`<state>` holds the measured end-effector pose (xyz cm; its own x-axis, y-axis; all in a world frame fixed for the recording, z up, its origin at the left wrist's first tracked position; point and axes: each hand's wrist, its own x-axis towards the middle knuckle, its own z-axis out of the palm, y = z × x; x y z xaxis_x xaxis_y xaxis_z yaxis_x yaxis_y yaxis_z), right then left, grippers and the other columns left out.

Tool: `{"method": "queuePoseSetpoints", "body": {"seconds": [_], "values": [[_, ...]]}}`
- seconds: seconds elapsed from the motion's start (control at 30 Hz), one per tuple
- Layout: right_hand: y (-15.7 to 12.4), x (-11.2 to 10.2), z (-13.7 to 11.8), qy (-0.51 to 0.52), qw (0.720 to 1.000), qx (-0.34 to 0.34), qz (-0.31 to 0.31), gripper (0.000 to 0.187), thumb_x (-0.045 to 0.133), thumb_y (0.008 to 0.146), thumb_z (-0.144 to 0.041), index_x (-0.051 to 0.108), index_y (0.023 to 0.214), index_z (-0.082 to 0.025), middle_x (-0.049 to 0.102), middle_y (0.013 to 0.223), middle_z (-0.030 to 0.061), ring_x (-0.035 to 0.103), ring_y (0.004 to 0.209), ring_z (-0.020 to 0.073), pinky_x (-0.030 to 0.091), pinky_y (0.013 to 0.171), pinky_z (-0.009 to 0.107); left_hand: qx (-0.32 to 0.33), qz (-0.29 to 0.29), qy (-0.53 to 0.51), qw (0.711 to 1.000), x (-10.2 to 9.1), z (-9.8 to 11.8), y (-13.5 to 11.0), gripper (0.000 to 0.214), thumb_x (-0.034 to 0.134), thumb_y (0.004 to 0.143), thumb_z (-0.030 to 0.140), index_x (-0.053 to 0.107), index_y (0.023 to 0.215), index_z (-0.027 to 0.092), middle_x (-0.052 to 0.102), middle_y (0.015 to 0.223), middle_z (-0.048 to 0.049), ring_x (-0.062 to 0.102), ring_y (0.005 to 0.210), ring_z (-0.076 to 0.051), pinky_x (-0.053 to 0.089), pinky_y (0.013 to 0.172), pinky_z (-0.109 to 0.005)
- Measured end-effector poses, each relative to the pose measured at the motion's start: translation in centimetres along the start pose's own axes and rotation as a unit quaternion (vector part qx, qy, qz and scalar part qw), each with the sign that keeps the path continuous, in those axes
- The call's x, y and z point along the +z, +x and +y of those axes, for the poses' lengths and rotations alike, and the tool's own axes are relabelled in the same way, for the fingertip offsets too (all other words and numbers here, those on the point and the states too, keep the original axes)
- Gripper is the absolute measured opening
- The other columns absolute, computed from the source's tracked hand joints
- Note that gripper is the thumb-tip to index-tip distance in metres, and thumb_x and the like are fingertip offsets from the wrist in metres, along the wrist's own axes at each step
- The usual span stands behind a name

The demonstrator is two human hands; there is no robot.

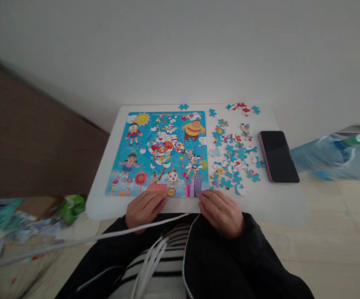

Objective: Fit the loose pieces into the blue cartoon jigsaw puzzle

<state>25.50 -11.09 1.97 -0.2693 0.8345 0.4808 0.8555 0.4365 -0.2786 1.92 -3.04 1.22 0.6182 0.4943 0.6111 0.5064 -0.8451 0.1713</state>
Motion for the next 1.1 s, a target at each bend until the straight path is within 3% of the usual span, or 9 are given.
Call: {"method": "queuePoseSetpoints", "body": {"seconds": [0.1,0.17,0.27,0.4,0.63,1.1], "values": [[-0.1,0.0,-0.3,0.005,0.998,0.037,0.054,0.007,0.064,0.074,-0.013,0.061,0.079,-0.016,0.063,0.066,0.0015,0.057,0.061,0.0116,0.048,0.059,0.024,-0.047,0.042,0.036,0.997,-0.2,0.5,-0.2,0.019,0.064,0.077,0.013,0.053,0.062,0.017,0.055,0.052,0.0031,0.050,0.047,-0.008,0.038,0.047,-0.021],[-0.3,0.0,-0.4,-0.021,0.994,0.056,0.093,0.018,0.067,0.072,-0.014,0.052,0.063,-0.019,0.051,0.051,-0.0033,0.047,0.047,0.0087,0.039,0.046,0.023,-0.089,0.070,0.056,0.992,-0.4,0.8,-0.3,0.034,0.063,0.076,0.010,0.041,0.051,0.018,0.042,0.043,0.0068,0.037,0.038,-0.006,0.027,0.040,-0.022],[-0.6,0.3,-0.5,-0.057,0.985,0.079,0.146,0.040,0.069,0.070,-0.013,0.035,0.050,-0.021,0.033,0.042,-0.0086,0.031,0.037,0.0047,0.027,0.038,0.023,-0.127,0.091,0.053,0.986,-0.5,1.1,-0.5,0.043,0.060,0.075,0.005,0.030,0.047,0.018,0.030,0.040,0.0093,0.024,0.035,-0.005,0.019,0.038,-0.023],[-0.5,0.4,-0.6,-0.073,0.977,0.103,0.171,0.050,0.067,0.070,-0.009,0.025,0.047,-0.020,0.025,0.039,-0.0100,0.023,0.036,0.0028,0.023,0.037,0.023,-0.118,0.089,0.048,0.988,-0.7,0.9,-0.7,0.046,0.059,0.075,0.002,0.027,0.048,0.018,0.025,0.040,0.0092,0.021,0.036,-0.005,0.017,0.039,-0.025],[0.3,0.1,-0.6,-0.099,0.981,0.068,0.155,0.045,0.059,0.074,-0.001,0.030,0.044,-0.019,0.028,0.036,-0.0090,0.025,0.033,0.0028,0.025,0.035,0.022,-0.078,0.067,0.042,0.994,-0.4,1.2,-0.8,0.042,0.052,0.077,-0.004,0.030,0.048,0.018,0.030,0.042,0.0071,0.028,0.038,-0.007,0.021,0.043,-0.026],[-0.2,1.0,0.0,-0.030,0.983,0.067,0.167,0.042,0.056,0.073,0.001,0.028,0.052,-0.021,0.028,0.040,-0.0103,0.025,0.033,0.0041,0.024,0.034,0.024,-0.033,0.005,0.039,0.999,1.3,2.4,0.4,0.039,0.045,0.081,-0.001,0.036,0.048,0.018,0.036,0.046,0.0050,0.035,0.043,-0.008,0.027,0.045,-0.024]]}}
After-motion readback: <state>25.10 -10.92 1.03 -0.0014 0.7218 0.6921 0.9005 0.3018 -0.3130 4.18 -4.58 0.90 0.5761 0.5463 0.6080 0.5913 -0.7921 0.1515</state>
